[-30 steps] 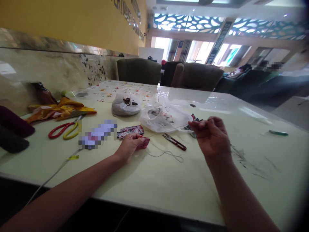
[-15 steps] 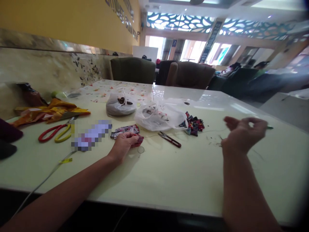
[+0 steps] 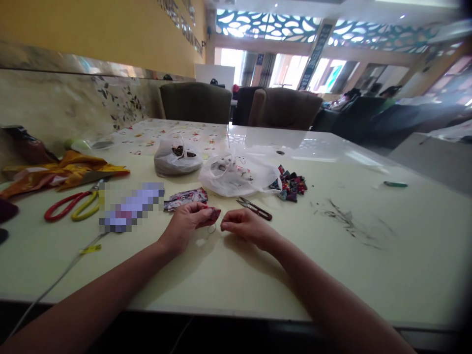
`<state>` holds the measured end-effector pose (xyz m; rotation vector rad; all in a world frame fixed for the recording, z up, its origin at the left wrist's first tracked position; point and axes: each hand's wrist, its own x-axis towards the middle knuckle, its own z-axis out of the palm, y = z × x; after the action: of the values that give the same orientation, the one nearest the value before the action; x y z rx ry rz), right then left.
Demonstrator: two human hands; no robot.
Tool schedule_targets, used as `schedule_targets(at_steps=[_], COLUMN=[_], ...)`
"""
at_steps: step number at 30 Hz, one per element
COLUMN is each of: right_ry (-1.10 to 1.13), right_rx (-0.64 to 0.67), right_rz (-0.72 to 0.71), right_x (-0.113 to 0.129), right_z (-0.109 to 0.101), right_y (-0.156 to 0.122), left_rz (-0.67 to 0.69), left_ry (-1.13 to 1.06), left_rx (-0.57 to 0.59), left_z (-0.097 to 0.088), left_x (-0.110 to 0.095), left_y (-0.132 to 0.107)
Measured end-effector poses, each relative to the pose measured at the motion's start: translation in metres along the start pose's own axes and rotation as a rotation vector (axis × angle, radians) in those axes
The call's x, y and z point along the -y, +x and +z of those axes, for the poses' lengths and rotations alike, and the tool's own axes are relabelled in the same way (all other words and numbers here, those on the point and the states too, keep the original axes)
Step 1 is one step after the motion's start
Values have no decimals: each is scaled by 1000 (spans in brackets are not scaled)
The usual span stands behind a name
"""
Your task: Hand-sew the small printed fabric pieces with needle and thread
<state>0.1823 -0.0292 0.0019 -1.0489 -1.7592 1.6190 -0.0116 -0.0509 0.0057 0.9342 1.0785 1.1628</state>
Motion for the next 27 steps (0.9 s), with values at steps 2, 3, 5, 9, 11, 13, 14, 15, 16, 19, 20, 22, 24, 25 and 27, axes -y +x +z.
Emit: schedule_targets(at_steps=[2,3,5,9,11,13,14,15,16,19,20,22,24,25,27], right_ry=[113,191,348,566,622,641,641,638,635,631,633,632,627,623,619], right_rx=[-21,-57,-140,-310,-390,-475,-518,-557,-593,-670,-694,-747,-818,-855,-936], right_rz=[-23,-49,-117,-239,-291,-331,-344,-353,-360,-396,-413,-449,-466,-465,-449], right_x=[3,5,10,21,24,25,25,24,23,21,20,20,19,19,19], right_z=[-6,-10,-21,-43,-53,-64,-69,-74,-78,-90,-94,-100,-106,-108,-114], right_y=[-3,-5,-8,-15,-17,-19,-19,-19,-20,-21,-21,-23,-24,-25,-27], left_rz=[-3,-7,-16,-32,-37,-40,-42,-45,-49,-59,-60,-60,-62,-64,-68], left_ry=[14,21,28,34,43,50,54,56,58,62,62,61,64,68,75], left_rx=[-12,-16,-15,-14,-22,-32,-39,-43,-45,-48,-48,-48,-54,-57,-60], left_z=[0,0,0,0,-1,-1,-1,-2,-2,-2,-2,-2,-1,-1,-1], left_x=[0,0,0,1,2,3,3,4,4,3,3,3,3,3,3], left_y=[0,1,2,3,4,4,5,5,5,5,5,5,5,5,6])
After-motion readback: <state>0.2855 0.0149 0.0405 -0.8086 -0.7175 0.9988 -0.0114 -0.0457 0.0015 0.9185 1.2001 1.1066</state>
